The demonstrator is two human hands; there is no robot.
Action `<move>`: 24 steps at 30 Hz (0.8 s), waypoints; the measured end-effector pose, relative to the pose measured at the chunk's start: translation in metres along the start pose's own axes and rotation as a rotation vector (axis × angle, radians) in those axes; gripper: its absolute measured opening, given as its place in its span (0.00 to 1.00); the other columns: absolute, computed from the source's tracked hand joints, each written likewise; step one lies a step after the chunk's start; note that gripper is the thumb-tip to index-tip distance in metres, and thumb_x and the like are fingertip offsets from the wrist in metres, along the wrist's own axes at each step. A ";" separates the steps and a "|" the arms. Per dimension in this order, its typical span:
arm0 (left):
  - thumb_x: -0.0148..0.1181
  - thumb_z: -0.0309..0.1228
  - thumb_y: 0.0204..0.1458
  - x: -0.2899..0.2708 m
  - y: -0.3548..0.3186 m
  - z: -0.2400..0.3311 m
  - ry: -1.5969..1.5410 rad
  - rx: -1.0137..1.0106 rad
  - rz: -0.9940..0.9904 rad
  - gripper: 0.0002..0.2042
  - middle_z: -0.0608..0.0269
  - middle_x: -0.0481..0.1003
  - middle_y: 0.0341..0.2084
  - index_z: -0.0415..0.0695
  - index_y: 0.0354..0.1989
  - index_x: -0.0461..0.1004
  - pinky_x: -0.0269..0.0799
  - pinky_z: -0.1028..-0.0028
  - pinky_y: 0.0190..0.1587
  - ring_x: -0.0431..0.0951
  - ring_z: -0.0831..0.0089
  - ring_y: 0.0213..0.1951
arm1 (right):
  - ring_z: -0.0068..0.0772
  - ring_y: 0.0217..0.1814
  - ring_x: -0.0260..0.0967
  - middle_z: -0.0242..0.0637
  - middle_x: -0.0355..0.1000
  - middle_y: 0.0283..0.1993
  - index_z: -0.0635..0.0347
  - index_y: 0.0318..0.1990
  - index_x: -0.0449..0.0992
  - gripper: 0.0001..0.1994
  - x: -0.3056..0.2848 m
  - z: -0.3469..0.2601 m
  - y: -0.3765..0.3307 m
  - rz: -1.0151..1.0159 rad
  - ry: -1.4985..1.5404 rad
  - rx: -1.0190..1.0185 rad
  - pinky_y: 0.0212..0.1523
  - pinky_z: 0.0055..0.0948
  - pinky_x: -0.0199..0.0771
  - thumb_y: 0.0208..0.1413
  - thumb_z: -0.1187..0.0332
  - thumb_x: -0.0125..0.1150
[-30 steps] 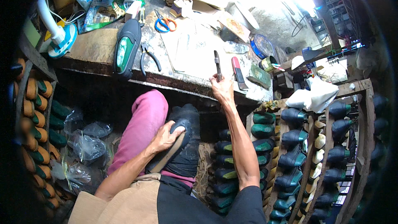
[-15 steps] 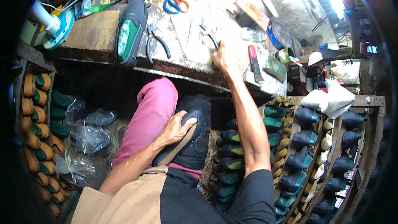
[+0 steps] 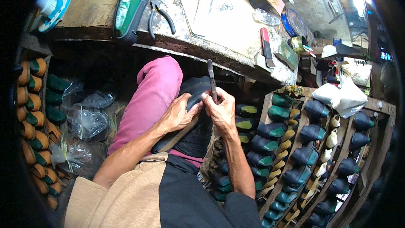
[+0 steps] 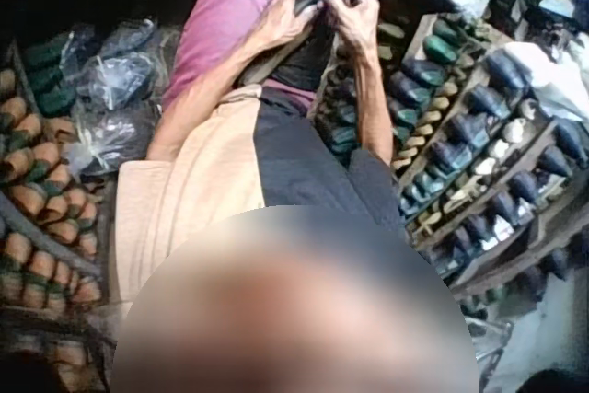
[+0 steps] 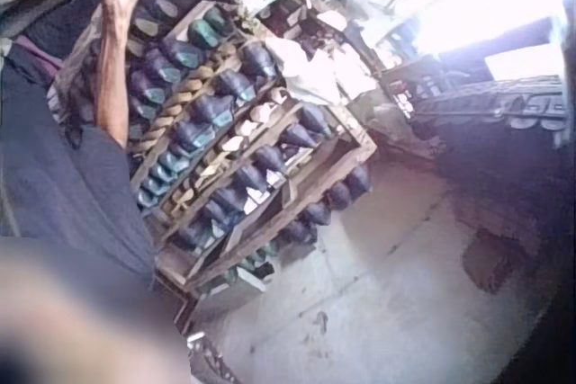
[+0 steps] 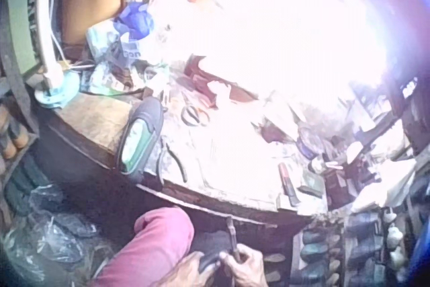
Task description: The person repairs a black slip-on shoe by repeatedly using pliers to press the sole edge and a hammer to tap the sole. The shoe is held on the lap while tools are used to adjust the sole attachment.
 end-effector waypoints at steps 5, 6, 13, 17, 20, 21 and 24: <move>0.66 0.42 0.71 0.015 -0.002 0.009 0.063 0.161 0.059 0.24 0.26 0.81 0.46 0.28 0.55 0.76 0.79 0.46 0.54 0.83 0.30 0.52 | 0.11 0.24 0.66 0.24 0.77 0.28 0.63 0.44 0.86 0.06 -0.007 0.035 -0.020 0.070 0.147 0.012 0.25 0.16 0.59 0.70 0.70 0.75; 0.66 0.42 0.71 0.018 -0.001 0.008 0.078 0.163 0.053 0.23 0.27 0.81 0.46 0.27 0.55 0.76 0.79 0.46 0.54 0.83 0.30 0.52 | 0.10 0.24 0.65 0.23 0.77 0.28 0.63 0.43 0.86 0.06 -0.008 0.039 -0.021 0.084 0.142 0.031 0.25 0.16 0.59 0.70 0.71 0.75; 0.66 0.41 0.70 0.025 0.001 0.004 0.074 0.162 0.030 0.24 0.25 0.81 0.49 0.25 0.55 0.75 0.79 0.45 0.56 0.83 0.29 0.54 | 0.08 0.27 0.61 0.17 0.72 0.28 0.64 0.41 0.86 0.04 -0.014 0.043 -0.023 0.090 0.073 0.001 0.28 0.17 0.55 0.69 0.74 0.74; 0.66 0.41 0.70 0.023 0.001 0.002 0.094 0.163 0.073 0.25 0.24 0.80 0.50 0.24 0.57 0.74 0.79 0.46 0.57 0.83 0.30 0.55 | 0.08 0.28 0.60 0.17 0.72 0.28 0.64 0.40 0.86 0.04 -0.012 0.042 -0.019 0.079 0.058 -0.018 0.30 0.18 0.56 0.69 0.74 0.73; 0.66 0.41 0.70 0.022 0.002 -0.003 0.097 0.134 0.042 0.26 0.25 0.80 0.51 0.23 0.59 0.74 0.79 0.47 0.57 0.84 0.30 0.56 | 0.10 0.29 0.61 0.17 0.72 0.28 0.64 0.40 0.86 0.03 -0.007 0.042 -0.015 0.056 0.007 -0.047 0.31 0.19 0.59 0.67 0.74 0.73; 0.66 0.41 0.70 0.021 0.001 -0.003 0.105 0.138 0.042 0.27 0.25 0.80 0.52 0.23 0.59 0.74 0.80 0.47 0.58 0.84 0.30 0.56 | 0.10 0.29 0.62 0.17 0.72 0.29 0.63 0.40 0.86 0.03 -0.006 0.041 -0.014 0.048 -0.030 -0.071 0.31 0.20 0.60 0.67 0.75 0.73; 0.67 0.41 0.70 0.018 0.004 -0.004 0.074 0.122 0.012 0.26 0.26 0.81 0.51 0.24 0.59 0.74 0.80 0.48 0.57 0.84 0.32 0.55 | 0.11 0.30 0.63 0.19 0.73 0.29 0.63 0.41 0.86 0.02 -0.003 0.040 -0.010 0.011 -0.045 -0.100 0.33 0.21 0.62 0.66 0.75 0.73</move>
Point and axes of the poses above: each hand's wrist, its own y-axis towards the middle knuckle, its own x-axis out of the palm, z = x × y, the point moved 7 cm from there along y, towards the middle knuckle
